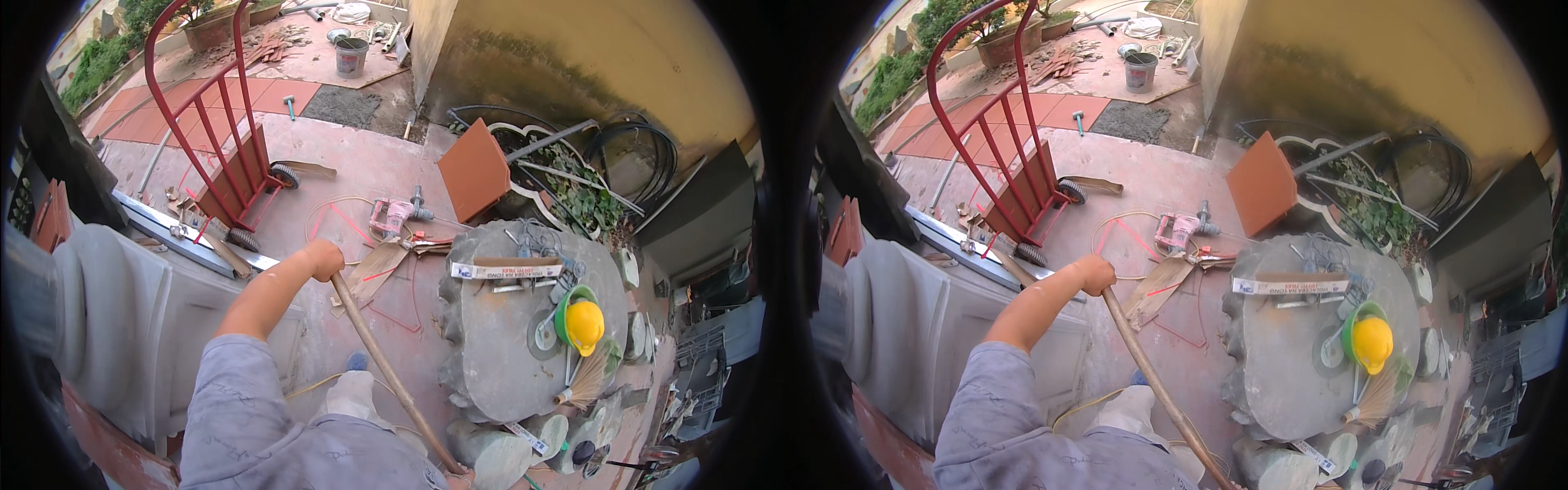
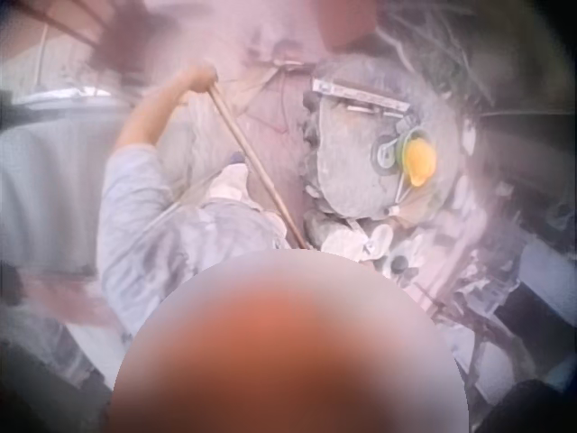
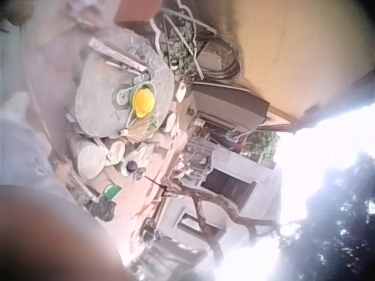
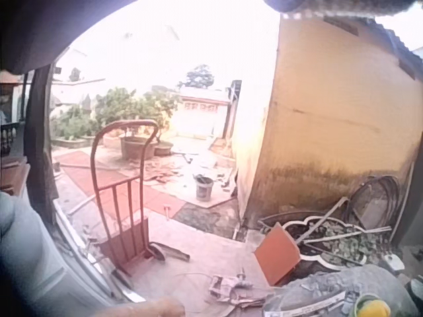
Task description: The person is laying terracotta-colored tiles on a floor. They use a rubber mallet to tap tiles into place, a notched trowel to spread cement, and a shovel to move cement from a wheelbarrow. The person repeatedly fetches cement and spreads it before placing and adjusting tiles.
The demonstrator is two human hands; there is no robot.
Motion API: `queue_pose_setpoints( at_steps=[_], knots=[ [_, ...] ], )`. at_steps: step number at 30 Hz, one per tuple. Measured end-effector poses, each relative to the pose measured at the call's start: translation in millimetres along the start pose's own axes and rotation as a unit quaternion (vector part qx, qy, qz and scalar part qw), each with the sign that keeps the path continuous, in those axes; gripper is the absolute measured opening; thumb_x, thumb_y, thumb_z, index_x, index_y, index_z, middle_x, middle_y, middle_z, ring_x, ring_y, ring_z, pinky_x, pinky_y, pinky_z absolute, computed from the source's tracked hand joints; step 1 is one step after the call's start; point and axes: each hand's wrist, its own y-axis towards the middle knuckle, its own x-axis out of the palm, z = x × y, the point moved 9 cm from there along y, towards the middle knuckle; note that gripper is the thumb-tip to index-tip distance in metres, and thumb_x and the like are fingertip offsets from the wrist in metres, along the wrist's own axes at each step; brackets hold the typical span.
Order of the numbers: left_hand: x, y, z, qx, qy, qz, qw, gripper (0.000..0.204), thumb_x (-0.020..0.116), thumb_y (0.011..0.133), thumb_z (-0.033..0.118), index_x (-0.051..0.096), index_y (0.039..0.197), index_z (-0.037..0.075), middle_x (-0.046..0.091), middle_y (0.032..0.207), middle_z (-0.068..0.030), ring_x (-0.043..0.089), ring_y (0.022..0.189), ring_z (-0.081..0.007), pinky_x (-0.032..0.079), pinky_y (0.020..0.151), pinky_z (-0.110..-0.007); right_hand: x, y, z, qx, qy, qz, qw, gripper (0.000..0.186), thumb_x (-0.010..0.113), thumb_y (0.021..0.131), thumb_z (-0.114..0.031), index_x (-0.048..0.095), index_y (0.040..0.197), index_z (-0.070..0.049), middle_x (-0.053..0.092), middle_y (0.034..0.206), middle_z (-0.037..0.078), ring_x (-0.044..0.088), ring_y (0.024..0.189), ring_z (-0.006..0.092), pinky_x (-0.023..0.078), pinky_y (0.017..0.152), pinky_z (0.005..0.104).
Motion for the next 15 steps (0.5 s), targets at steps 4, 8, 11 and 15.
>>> queue_pose_setpoints(
  at_steps=[4, 8, 11, 15],
  knots=[
    [-24, -6, -94, -0.041, -0.015, -0.007, 0.999, 0.017, 0.071, 0.073, 0.025, 0.073, 0.086, 0.016, 0.07, 0.088, -0.0081, 0.069, 0.086, -0.0308, 0.056, 0.073, -0.045, 91, -9, -3, -0.001, 0.017, -0.032, 0.999, 0.035, 0.05, 0.087, -0.037, 0.04, 0.06, -0.017, 0.05, 0.057, 0.001, 0.049, 0.057, 0.0228, 0.047, 0.073, 0.0519],
    [-34, -22, -169, -0.094, -0.027, 0.012, 0.995, 0.017, 0.07, 0.073, 0.026, 0.073, 0.085, 0.016, 0.07, 0.089, -0.0084, 0.069, 0.087, -0.031, 0.056, 0.074, -0.044, 186, -34, -7, 0.011, 0.061, -0.059, 0.996, 0.036, 0.05, 0.087, -0.038, 0.04, 0.059, -0.017, 0.05, 0.057, 0.0, 0.049, 0.057, 0.0224, 0.047, 0.072, 0.0506],
    [-31, -31, -222, -0.141, -0.045, 0.0, 0.989, 0.016, 0.07, 0.072, 0.024, 0.074, 0.086, 0.016, 0.071, 0.091, -0.0084, 0.069, 0.089, -0.031, 0.056, 0.075, -0.044, 273, -85, -8, -0.003, 0.042, -0.062, 0.997, 0.038, 0.048, 0.092, -0.038, 0.039, 0.059, -0.019, 0.047, 0.053, -0.003, 0.049, 0.054, 0.0199, 0.05, 0.066, 0.0431],
    [-37, -45, -289, -0.205, -0.054, -0.006, 0.977, 0.018, 0.071, 0.071, 0.025, 0.074, 0.086, 0.016, 0.071, 0.091, -0.0085, 0.069, 0.09, -0.0319, 0.056, 0.076, -0.044, 405, -147, 2, 0.046, 0.057, -0.048, 0.996, 0.037, 0.049, 0.093, -0.04, 0.037, 0.065, -0.018, 0.041, 0.055, -0.002, 0.045, 0.053, 0.0191, 0.048, 0.062, 0.0416]
  ],
)
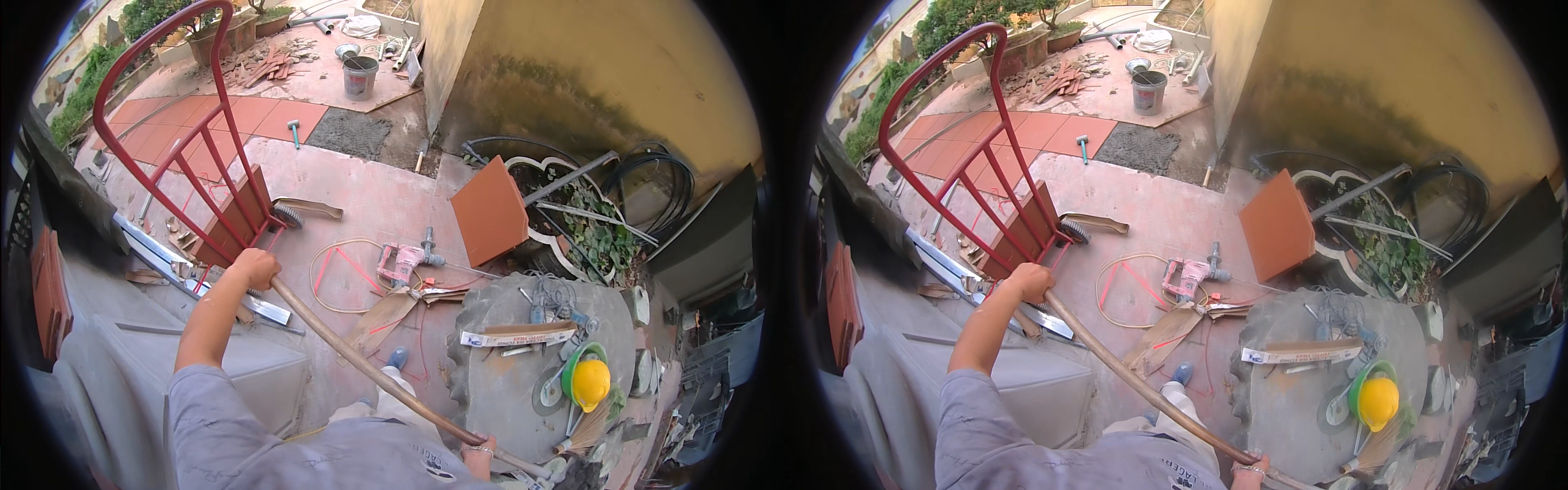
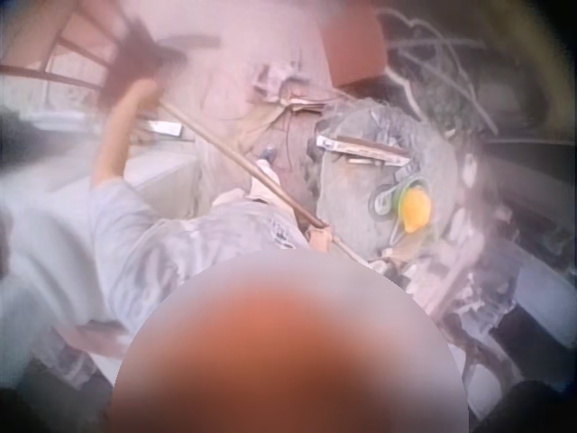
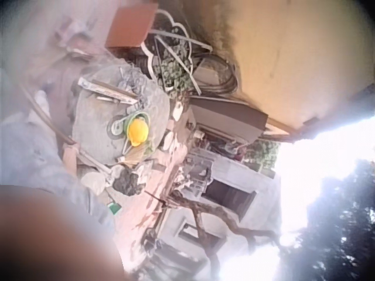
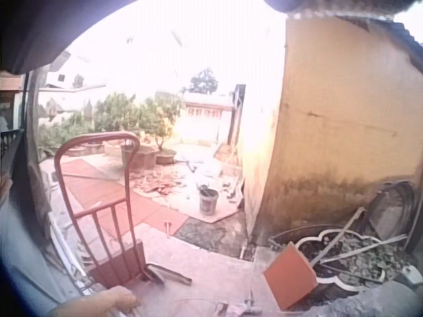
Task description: The person is laying terracotta-colored tiles on a floor. They use a rubber mallet to tap tiles into place, a notched trowel to spread cement, and a shovel to move cement from a wheelbarrow. The person repeatedly fetches cement and spreads it before placing and adjusting tiles.
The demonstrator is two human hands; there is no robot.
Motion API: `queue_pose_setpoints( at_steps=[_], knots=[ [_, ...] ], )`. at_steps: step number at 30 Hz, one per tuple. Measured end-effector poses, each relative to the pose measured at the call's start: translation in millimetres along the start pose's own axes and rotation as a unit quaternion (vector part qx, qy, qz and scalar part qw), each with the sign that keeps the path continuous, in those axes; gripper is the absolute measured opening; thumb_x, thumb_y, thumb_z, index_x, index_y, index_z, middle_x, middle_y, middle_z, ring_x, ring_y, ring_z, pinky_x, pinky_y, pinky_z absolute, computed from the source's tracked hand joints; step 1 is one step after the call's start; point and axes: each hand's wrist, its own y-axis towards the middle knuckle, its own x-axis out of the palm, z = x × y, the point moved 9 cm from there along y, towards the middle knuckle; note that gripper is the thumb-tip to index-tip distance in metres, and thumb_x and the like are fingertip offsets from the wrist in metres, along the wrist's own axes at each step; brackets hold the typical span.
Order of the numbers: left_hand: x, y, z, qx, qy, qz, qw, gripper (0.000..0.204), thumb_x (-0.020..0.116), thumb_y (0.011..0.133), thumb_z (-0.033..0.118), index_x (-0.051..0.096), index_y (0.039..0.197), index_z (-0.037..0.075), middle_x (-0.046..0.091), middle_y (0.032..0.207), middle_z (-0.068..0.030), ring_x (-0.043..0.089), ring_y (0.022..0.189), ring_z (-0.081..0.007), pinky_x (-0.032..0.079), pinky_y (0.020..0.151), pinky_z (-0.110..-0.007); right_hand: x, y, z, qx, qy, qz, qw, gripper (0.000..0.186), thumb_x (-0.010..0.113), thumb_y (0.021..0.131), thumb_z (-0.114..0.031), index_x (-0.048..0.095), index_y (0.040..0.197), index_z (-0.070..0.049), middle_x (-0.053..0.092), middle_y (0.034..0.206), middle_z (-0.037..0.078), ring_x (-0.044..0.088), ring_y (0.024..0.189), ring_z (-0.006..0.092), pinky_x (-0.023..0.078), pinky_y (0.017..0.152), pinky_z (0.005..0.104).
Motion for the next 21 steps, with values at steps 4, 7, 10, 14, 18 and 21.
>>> queue_pose_setpoints(
  at_steps=[4, 7, 10, 14, 18, 21],
  knots=[
    [-16, -5, -58, -0.064, -0.024, -0.004, 0.998, 0.022, 0.074, 0.068, 0.028, 0.074, 0.086, 0.015, 0.069, 0.094, -0.0094, 0.068, 0.093, -0.0317, 0.056, 0.078, -0.044, 120, -19, 14, 0.005, -0.038, -0.045, 0.998, 0.033, 0.053, 0.093, -0.037, 0.039, 0.07, -0.017, 0.04, 0.059, -0.002, 0.044, 0.054, 0.0176, 0.047, 0.06, 0.0413],
    [-16, -19, -96, -0.112, -0.038, -0.011, 0.993, 0.023, 0.074, 0.068, 0.029, 0.073, 0.086, 0.014, 0.067, 0.097, -0.011, 0.067, 0.095, -0.0319, 0.055, 0.081, -0.044, 199, -27, 27, 0.025, -0.068, -0.07, 0.995, 0.032, 0.053, 0.095, -0.035, 0.041, 0.072, -0.017, 0.04, 0.061, -0.002, 0.044, 0.057, 0.0167, 0.047, 0.063, 0.041],
    [-2, -38, -130, -0.158, -0.059, -0.01, 0.986, 0.022, 0.073, 0.068, 0.028, 0.073, 0.084, 0.013, 0.066, 0.096, -0.0123, 0.067, 0.093, -0.0325, 0.055, 0.081, -0.044, 281, -40, 55, 0.026, -0.117, -0.102, 0.988, 0.03, 0.054, 0.096, -0.034, 0.043, 0.073, -0.017, 0.04, 0.063, -0.002, 0.044, 0.057, 0.0168, 0.047, 0.063, 0.0411],
    [29, -59, -177, -0.219, -0.064, -0.025, 0.973, 0.021, 0.072, 0.068, 0.029, 0.073, 0.08, 0.012, 0.066, 0.095, -0.0129, 0.066, 0.094, -0.0323, 0.055, 0.081, -0.044, 386, -62, 109, 0.043, -0.164, -0.133, 0.977, 0.027, 0.055, 0.097, -0.03, 0.045, 0.075, -0.017, 0.041, 0.063, -0.001, 0.045, 0.058, 0.0173, 0.046, 0.063, 0.0413],
    [76, -65, -235, -0.286, -0.043, -0.087, 0.953, 0.02, 0.074, 0.066, 0.032, 0.073, 0.078, 0.015, 0.066, 0.094, -0.0111, 0.062, 0.098, -0.0324, 0.053, 0.082, -0.045, 487, -79, 180, 0.063, -0.212, -0.133, 0.966, 0.026, 0.059, 0.095, -0.028, 0.047, 0.076, -0.015, 0.045, 0.064, 0.001, 0.047, 0.055, 0.0195, 0.047, 0.059, 0.0434],
    [112, -63, -278, -0.318, -0.083, -0.099, 0.939, 0.02, 0.076, 0.065, 0.031, 0.073, 0.076, 0.014, 0.066, 0.092, -0.0111, 0.059, 0.096, -0.0326, 0.048, 0.088, -0.045, 565, -94, 248, 0.041, -0.275, -0.122, 0.953, 0.025, 0.06, 0.095, -0.028, 0.048, 0.077, -0.014, 0.048, 0.066, 0.002, 0.049, 0.055, 0.0216, 0.048, 0.057, 0.0442]
  ],
)
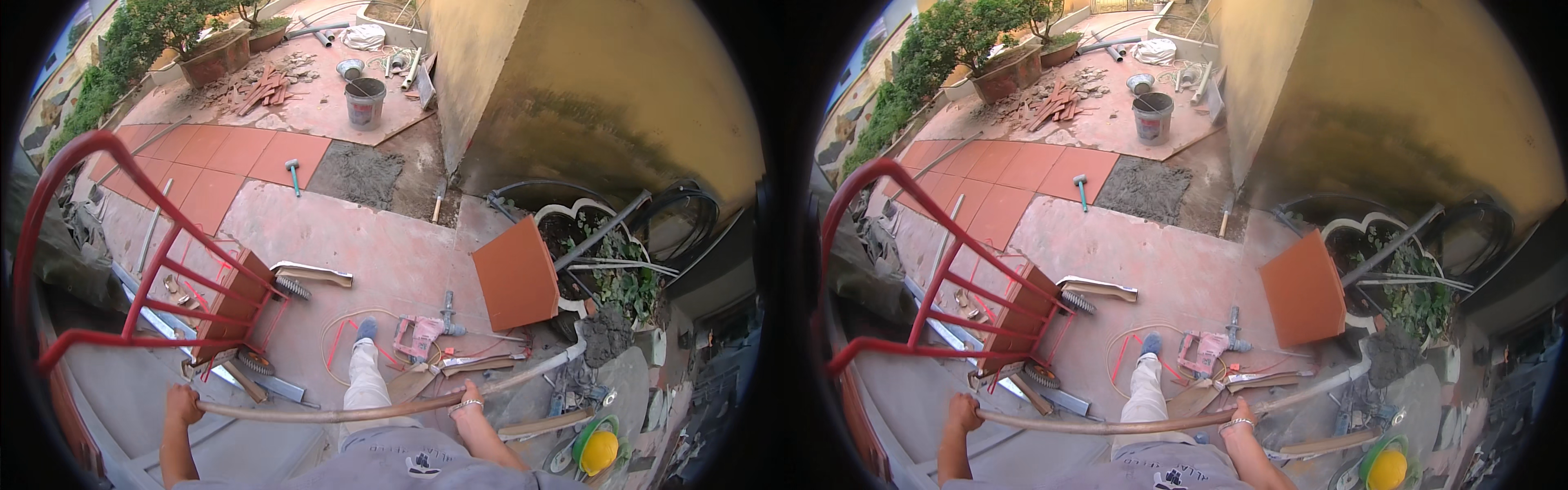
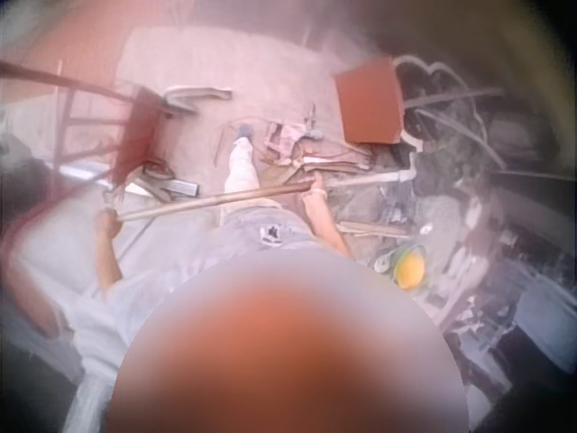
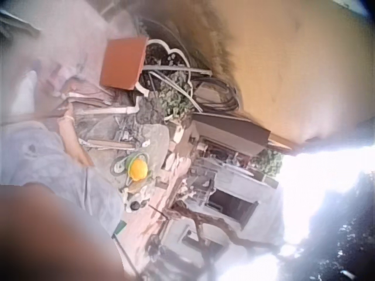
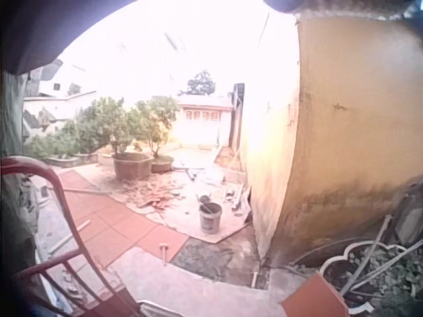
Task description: The person is laying terracotta-colored tiles on a floor. They use a rubber mallet to tap tiles into place, a notched trowel to spread cement, and a shovel to move cement from a wheelbarrow. The person repeatedly fetches cement and spreads it before placing and adjusting tiles.
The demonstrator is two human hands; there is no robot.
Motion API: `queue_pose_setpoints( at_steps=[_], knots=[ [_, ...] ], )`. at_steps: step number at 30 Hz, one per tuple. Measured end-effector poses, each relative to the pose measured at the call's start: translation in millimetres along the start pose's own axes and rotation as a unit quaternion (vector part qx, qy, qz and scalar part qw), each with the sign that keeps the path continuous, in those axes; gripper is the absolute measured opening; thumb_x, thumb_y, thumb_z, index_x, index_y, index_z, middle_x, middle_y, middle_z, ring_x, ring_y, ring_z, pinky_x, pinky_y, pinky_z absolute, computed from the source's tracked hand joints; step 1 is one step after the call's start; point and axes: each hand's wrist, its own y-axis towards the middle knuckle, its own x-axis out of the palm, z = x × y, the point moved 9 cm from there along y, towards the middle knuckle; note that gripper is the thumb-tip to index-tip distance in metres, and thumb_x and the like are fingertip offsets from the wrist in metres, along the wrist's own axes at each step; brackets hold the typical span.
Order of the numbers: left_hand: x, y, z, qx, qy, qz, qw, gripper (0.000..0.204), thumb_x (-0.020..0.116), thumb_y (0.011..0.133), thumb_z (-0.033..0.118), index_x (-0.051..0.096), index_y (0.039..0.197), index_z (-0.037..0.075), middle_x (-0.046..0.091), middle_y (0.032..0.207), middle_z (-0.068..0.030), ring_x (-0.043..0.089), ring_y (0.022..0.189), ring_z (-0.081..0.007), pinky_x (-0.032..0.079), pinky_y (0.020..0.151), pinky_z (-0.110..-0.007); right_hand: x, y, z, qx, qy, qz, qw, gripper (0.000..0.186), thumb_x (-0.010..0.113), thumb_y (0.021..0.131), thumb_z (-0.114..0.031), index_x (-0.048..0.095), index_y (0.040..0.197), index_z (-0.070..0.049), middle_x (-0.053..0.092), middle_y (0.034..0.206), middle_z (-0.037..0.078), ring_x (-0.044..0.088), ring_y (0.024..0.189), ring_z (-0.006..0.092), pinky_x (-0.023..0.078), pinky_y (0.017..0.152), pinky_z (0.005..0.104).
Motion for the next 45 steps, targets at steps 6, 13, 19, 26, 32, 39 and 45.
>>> queue_pose_setpoints(
  at_steps=[6, 13, 19, 26, 32, 39, 45],
  knots=[
    [-30, 42, -56, -0.028, -0.077, 0.044, 0.996, 0.02, 0.076, 0.064, 0.029, 0.071, 0.073, 0.011, 0.066, 0.086, -0.0112, 0.059, 0.096, -0.0352, 0.046, 0.088, -0.045, 223, -1, 24, -0.003, -0.105, -0.028, 0.994, 0.016, 0.062, 0.092, -0.016, 0.051, 0.083, -0.009, 0.05, 0.066, 0.005, 0.053, 0.054, 0.0211, 0.05, 0.053, 0.0454],
    [-91, 31, -31, -0.125, -0.23, -0.181, 0.948, 0.023, 0.064, 0.083, 0.027, 0.062, 0.084, 0.005, 0.066, 0.085, -0.0251, 0.065, 0.084, -0.0428, 0.05, 0.07, -0.053, 403, 10, 33, -0.07, -0.263, -0.065, 0.96, 0.043, 0.073, 0.083, -0.016, 0.05, 0.113, 0.005, 0.063, 0.09, 0.016, 0.065, 0.07, 0.0266, 0.054, 0.06, 0.0465],
    [-119, 102, 90, -0.092, -0.314, -0.244, 0.913, 0.032, 0.065, 0.087, 0.04, 0.062, 0.086, 0.008, 0.066, 0.075, -0.0221, 0.063, 0.074, -0.0477, 0.05, 0.064, -0.054, 546, 115, 58, -0.164, -0.433, -0.094, 0.881, 0.032, 0.07, 0.083, -0.019, 0.056, 0.1, 0.004, 0.064, 0.078, 0.015, 0.062, 0.06, 0.0265, 0.054, 0.056, 0.0401],
    [-102, 151, 111, -0.116, -0.322, -0.21, 0.916, 0.034, 0.068, 0.085, 0.039, 0.062, 0.086, 0.005, 0.066, 0.075, -0.0253, 0.063, 0.076, -0.0482, 0.05, 0.064, -0.054, 607, 119, 117, -0.121, -0.574, -0.077, 0.806, 0.023, 0.063, 0.08, -0.009, 0.058, 0.095, 0.007, 0.065, 0.078, 0.017, 0.068, 0.067, 0.0292, 0.056, 0.057, 0.0422],
    [-32, 114, 65, -0.085, -0.232, -0.282, 0.927, 0.032, 0.071, 0.083, 0.032, 0.066, 0.097, 0.004, 0.07, 0.086, -0.0208, 0.068, 0.082, -0.0391, 0.053, 0.072, -0.047, 506, 6, 99, 0.153, -0.27, -0.279, 0.909, 0.018, 0.066, 0.087, -0.003, 0.053, 0.098, -0.007, 0.064, 0.095, 0.012, 0.067, 0.098, 0.0314, 0.055, 0.087, 0.0535],
    [-59, 183, 110, 0.009, -0.213, -0.24, 0.947, 0.031, 0.071, 0.082, 0.028, 0.066, 0.1, 0.004, 0.07, 0.088, -0.0194, 0.067, 0.083, -0.036, 0.053, 0.073, -0.044, 405, -61, -10, 0.147, -0.117, -0.478, 0.858, 0.023, 0.063, 0.084, 0.005, 0.058, 0.099, -0.012, 0.063, 0.108, 0.007, 0.061, 0.114, 0.0306, 0.049, 0.098, 0.0532],
    [-127, 266, 256, 0.208, -0.15, -0.187, 0.948, 0.03, 0.072, 0.082, 0.024, 0.067, 0.103, 0.003, 0.071, 0.09, -0.0182, 0.067, 0.084, -0.0334, 0.052, 0.074, -0.042, 272, -102, -75, 0.038, -0.015, -0.51, 0.859, 0.017, 0.063, 0.087, -0.003, 0.058, 0.1, -0.012, 0.062, 0.108, 0.007, 0.055, 0.122, 0.0315, 0.046, 0.102, 0.0522]
  ],
)
